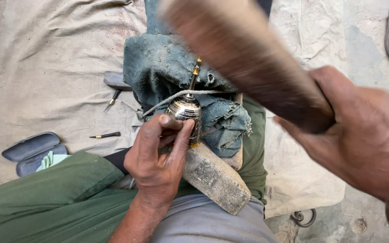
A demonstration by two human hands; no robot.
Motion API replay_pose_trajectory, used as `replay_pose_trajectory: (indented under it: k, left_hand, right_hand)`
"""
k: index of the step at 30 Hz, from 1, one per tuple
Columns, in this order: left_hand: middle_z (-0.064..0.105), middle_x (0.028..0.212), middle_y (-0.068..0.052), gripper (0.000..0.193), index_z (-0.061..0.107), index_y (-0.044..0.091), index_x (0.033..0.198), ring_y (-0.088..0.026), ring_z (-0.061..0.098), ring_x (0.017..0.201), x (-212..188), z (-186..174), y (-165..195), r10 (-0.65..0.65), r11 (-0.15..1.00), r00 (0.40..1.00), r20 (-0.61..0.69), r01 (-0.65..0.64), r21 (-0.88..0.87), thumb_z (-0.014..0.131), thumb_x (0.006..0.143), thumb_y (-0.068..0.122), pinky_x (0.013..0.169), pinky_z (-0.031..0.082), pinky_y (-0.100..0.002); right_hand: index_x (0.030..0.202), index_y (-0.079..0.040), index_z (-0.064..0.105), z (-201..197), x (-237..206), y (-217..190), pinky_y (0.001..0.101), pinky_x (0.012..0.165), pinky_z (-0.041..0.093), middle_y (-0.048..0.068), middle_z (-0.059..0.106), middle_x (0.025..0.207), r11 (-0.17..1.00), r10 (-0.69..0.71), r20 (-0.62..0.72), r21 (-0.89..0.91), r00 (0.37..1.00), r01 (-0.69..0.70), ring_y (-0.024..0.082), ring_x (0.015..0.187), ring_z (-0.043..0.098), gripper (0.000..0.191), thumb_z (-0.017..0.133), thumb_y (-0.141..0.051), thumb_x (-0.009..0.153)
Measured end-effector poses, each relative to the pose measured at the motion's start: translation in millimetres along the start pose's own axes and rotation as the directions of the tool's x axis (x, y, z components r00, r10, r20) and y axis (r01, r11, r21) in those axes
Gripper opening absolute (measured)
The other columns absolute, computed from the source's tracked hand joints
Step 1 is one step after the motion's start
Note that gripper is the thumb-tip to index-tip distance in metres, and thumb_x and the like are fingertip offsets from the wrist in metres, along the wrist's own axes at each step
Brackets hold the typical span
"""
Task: The person sits on the ground holding a small wooden punch against a decorative brass bell and repeatedly strikes the punch with a wooden mallet to emboss the bell's surface, repositioning the bell and punch between strikes.
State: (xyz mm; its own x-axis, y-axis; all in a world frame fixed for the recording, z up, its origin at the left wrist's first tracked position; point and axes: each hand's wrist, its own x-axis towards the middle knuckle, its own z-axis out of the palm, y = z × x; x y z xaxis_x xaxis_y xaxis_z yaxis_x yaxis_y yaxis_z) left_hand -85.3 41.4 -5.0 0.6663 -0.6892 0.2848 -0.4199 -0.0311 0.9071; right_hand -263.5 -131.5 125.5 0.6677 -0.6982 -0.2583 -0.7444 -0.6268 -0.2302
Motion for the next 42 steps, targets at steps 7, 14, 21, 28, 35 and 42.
replay_pose_trajectory:
  k: [7,14,21,28,35,42]
  left_hand:
    - [0.072,0.111,-0.011,0.047,0.057,0.001,0.136,-0.014,0.076,0.099,1,0,-3,0.046,0.997,0.999,0.01,-0.047,0.065,0.081,0.096,0.002,0.085,0.069,-0.027]
    - [0.072,0.104,-0.007,0.042,0.059,0.003,0.132,-0.011,0.073,0.092,2,-2,-3,0.044,0.996,0.999,0.03,-0.046,0.082,0.083,0.097,0.003,0.082,0.068,-0.025]
    - [0.072,0.103,-0.008,0.041,0.061,0.002,0.13,-0.011,0.074,0.092,7,-5,-4,0.083,0.993,0.995,0.049,-0.087,0.085,0.084,0.096,0.004,0.08,0.066,-0.025]
    - [0.07,0.098,-0.007,0.039,0.063,0.003,0.129,-0.011,0.072,0.085,9,-8,-4,0.066,0.995,0.994,0.092,-0.072,0.064,0.085,0.096,0.003,0.075,0.064,-0.024]
    - [0.071,0.101,-0.008,0.043,0.062,0.003,0.133,-0.012,0.075,0.089,13,-10,-2,0.112,0.989,0.987,0.116,-0.122,0.083,0.084,0.095,0.005,0.076,0.065,-0.026]
    - [0.069,0.096,-0.009,0.045,0.062,0.004,0.13,-0.015,0.074,0.084,16,-12,-3,0.132,0.982,0.98,0.148,-0.15,0.118,0.086,0.092,0.007,0.072,0.062,-0.028]
  right_hand:
    - [0.113,-0.006,0.069,-30,10,-31,0.0362,0.057,0.058,0.012,0.073,0.081,0.972,-0.104,-0.076,-0.219,0.992,0.086,0.021,0.066,0.073,0.036,0.082,-0.015,0.081]
    - [0.112,-0.001,0.067,-33,10,-38,0.0358,0.054,0.057,0.014,0.073,0.083,0.94,-0.275,-0.101,-0.237,0.956,0.246,0.022,0.065,0.071,0.035,0.083,-0.009,0.082]
    - [0.113,-0.006,0.068,-31,11,-23,0.0345,0.051,0.055,0.008,0.07,0.074,0.927,-0.193,-0.001,-0.329,0.981,0.182,0.017,0.059,0.069,0.029,0.08,-0.015,0.088]
    - [0.108,-0.006,0.071,-31,10,-18,0.0345,0.056,0.058,0.011,0.071,0.077,0.925,-0.197,-0.01,-0.334,0.98,0.183,0.02,0.063,0.071,0.026,0.078,-0.017,0.085]
    - [0.116,-0.007,0.07,-30,15,-27,0.0323,0.053,0.058,0.01,0.072,0.077,0.945,-0.063,0.006,-0.32,0.998,0.062,0.018,0.063,0.069,0.034,0.078,-0.022,0.087]
    - [0.118,-0.008,0.07,-28,12,-22,0.0331,0.055,0.059,0.008,0.072,0.078,0.908,-0.138,-0.006,-0.399,0.99,0.125,0.018,0.061,0.07,0.041,0.081,-0.019,0.079]
